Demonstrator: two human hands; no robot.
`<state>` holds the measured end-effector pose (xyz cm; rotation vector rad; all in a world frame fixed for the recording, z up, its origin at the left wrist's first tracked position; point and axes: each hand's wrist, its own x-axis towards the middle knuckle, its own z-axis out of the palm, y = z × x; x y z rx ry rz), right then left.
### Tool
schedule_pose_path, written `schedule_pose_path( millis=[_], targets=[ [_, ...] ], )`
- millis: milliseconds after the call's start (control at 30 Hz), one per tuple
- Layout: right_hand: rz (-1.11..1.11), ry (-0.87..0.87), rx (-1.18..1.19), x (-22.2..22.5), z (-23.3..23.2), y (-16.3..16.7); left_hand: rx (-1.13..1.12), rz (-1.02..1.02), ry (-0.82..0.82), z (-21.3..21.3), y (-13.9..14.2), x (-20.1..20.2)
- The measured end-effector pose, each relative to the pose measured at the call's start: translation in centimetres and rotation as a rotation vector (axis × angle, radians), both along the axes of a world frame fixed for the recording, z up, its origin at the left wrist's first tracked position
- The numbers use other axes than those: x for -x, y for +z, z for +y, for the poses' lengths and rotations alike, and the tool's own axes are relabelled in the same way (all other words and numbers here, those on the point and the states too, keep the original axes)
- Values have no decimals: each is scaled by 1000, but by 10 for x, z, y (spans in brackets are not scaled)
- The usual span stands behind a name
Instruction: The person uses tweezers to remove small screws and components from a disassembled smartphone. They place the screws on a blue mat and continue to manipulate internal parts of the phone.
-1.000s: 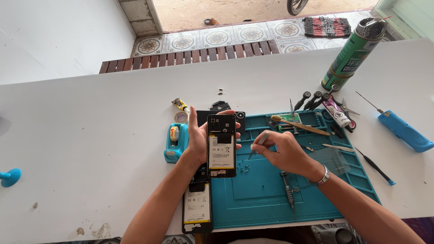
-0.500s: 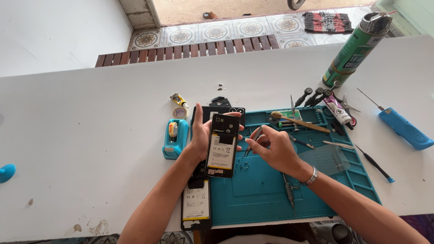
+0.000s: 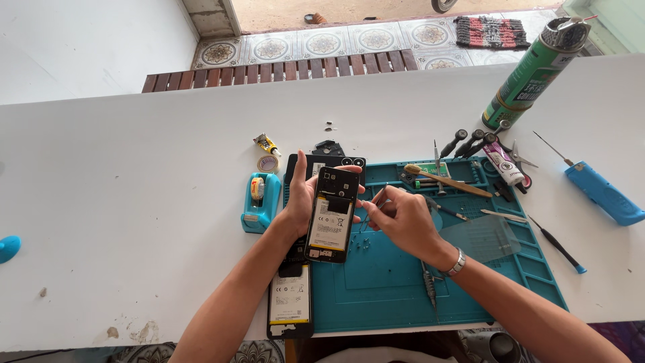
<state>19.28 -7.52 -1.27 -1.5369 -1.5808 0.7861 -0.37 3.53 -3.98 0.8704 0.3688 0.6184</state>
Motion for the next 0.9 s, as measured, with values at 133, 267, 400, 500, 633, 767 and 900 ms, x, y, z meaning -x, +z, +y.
schedule_pose_path(
  millis=[133,267,400,500,633,767,900],
  targets=[
    [-78,39,-115,3,-1,0,25,-8,-12,-1,0,1],
    [-178,25,-156,5,-3,1,18,-16,-14,-1,1,1],
    [-200,-2,-124,7,-4,4,17,7,-10,-2,1,1],
    [-202,-18,-46,7,-4,7,11,9,-7,-2,0,0],
    [-95,15,-50,2,-2,6,28,-2,-17,-1,1,2],
    [-9,21,-1,-3,2,-2,-1,14,-8,-1,1,0],
    [-18,43,-113,-13,6,-6,12,23,-10,0,-1,1]
  ],
)
